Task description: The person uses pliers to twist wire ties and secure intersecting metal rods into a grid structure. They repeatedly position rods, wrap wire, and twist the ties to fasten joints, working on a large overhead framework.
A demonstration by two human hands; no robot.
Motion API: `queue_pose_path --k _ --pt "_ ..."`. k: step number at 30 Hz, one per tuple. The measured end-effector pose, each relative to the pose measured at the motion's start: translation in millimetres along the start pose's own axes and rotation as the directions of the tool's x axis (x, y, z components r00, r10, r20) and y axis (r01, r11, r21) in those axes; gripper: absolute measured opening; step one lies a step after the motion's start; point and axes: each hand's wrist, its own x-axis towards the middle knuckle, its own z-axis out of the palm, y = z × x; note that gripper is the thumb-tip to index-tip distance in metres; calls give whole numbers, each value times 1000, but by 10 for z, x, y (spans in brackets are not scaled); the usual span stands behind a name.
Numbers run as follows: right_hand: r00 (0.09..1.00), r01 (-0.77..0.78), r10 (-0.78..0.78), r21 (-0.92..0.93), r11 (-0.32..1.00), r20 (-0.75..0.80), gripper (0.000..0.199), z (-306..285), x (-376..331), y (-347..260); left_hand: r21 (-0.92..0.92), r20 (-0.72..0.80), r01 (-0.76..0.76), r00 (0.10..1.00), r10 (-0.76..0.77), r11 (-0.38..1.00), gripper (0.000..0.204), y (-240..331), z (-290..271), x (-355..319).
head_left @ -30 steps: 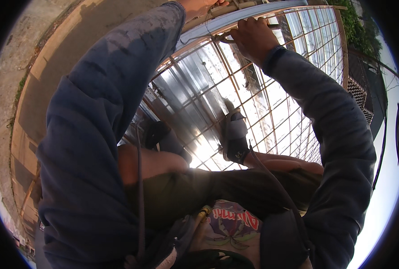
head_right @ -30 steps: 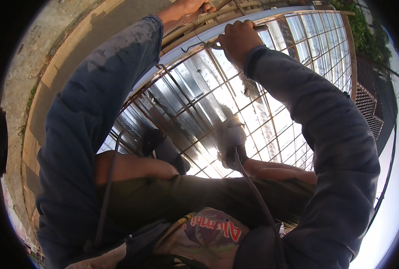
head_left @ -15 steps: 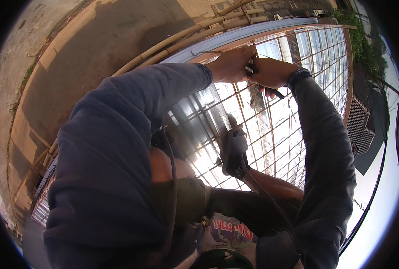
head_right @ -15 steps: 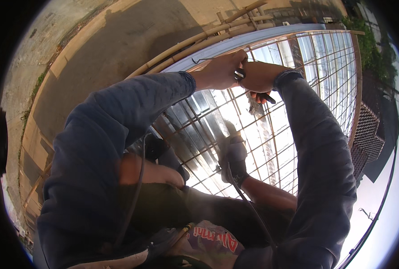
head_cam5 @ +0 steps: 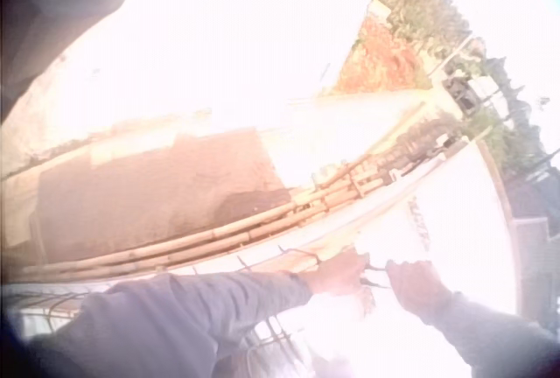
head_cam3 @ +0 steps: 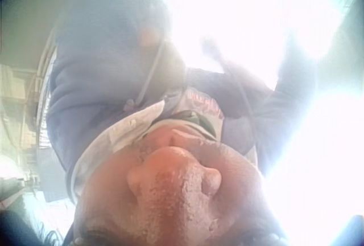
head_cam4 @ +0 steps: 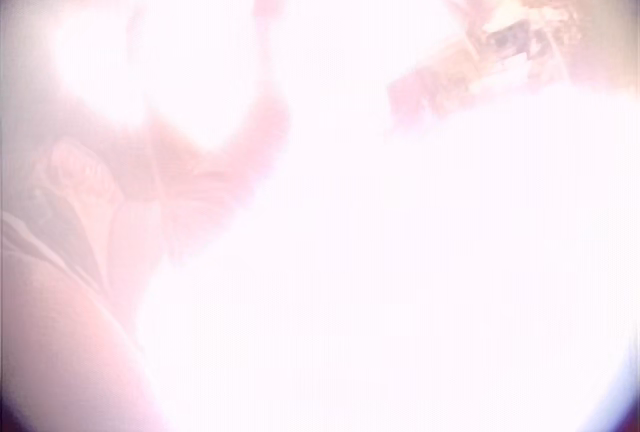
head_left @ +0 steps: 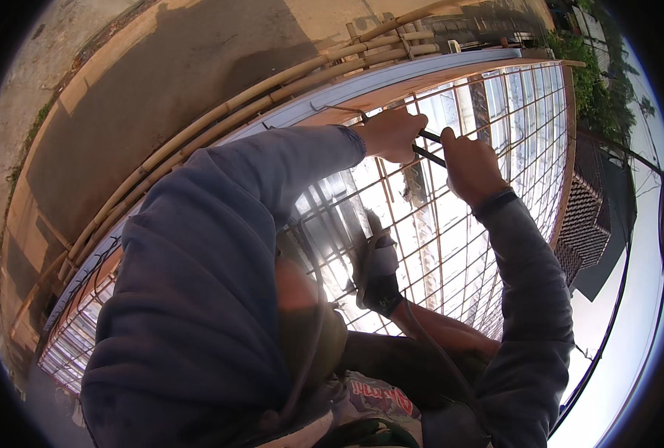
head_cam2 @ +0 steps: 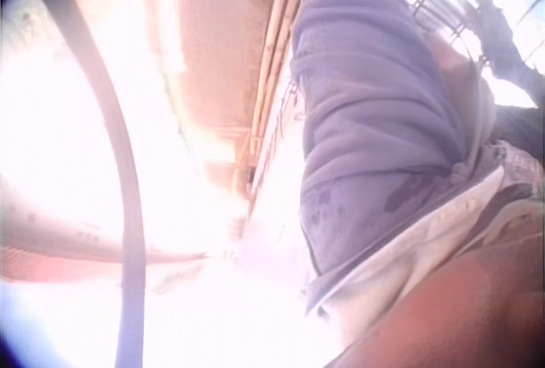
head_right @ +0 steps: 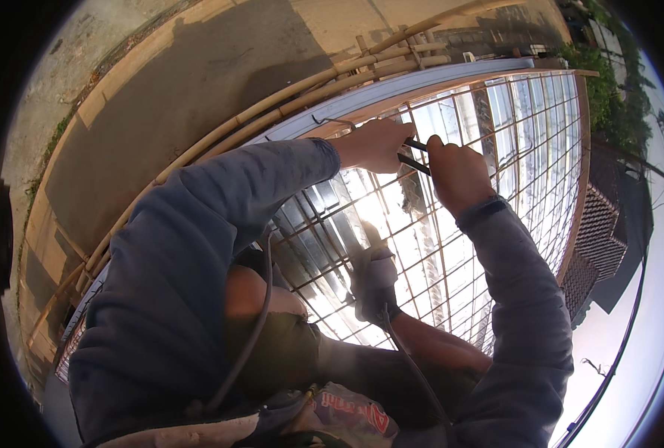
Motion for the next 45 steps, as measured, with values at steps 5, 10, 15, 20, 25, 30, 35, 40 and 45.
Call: queue_pose_path --k 5,10,15,20,25,30,35,40,45 --pt "967 -243 250 106 964 -58 13 654 -330 -420 403 -309 -189 893 327 895 42 -59 522 -319" --pt "951 -264 304 349 899 -64 24 1066 -380 -579 667 -282 -212 815 506 714 48 -69 729 -418" --pt "962 -232 153 382 895 226 35 142 -255 -297 404 -414 -210 826 383 890 29 2 645 -229" --pt "998 -41 37 86 995 43 24 47 -44 3 144 -42 -37 998 43 989 20 160 186 163" --pt "784 -387 21 462 798 620 28 -465 243 -75 -11 516 43 856 -31 999 39 112 -132 333" --pt "965 -215 256 757 617 65 32 1189 -498 -811 432 184 -338 941 285 836 6 89 446 -262" --pt "931 -324 324 782 532 166 33 1063 -492 -903 623 -331 -344 698 635 703 26 -140 822 -633" --pt "860 -481 -22 824 298 510 37 577 -346 -274 484 -236 -259 881 410 836 34 22 717 -290" --pt "986 -69 36 -205 976 -162 30 22 -199 -305 181 90 -47 995 31 982 30 384 -62 46"
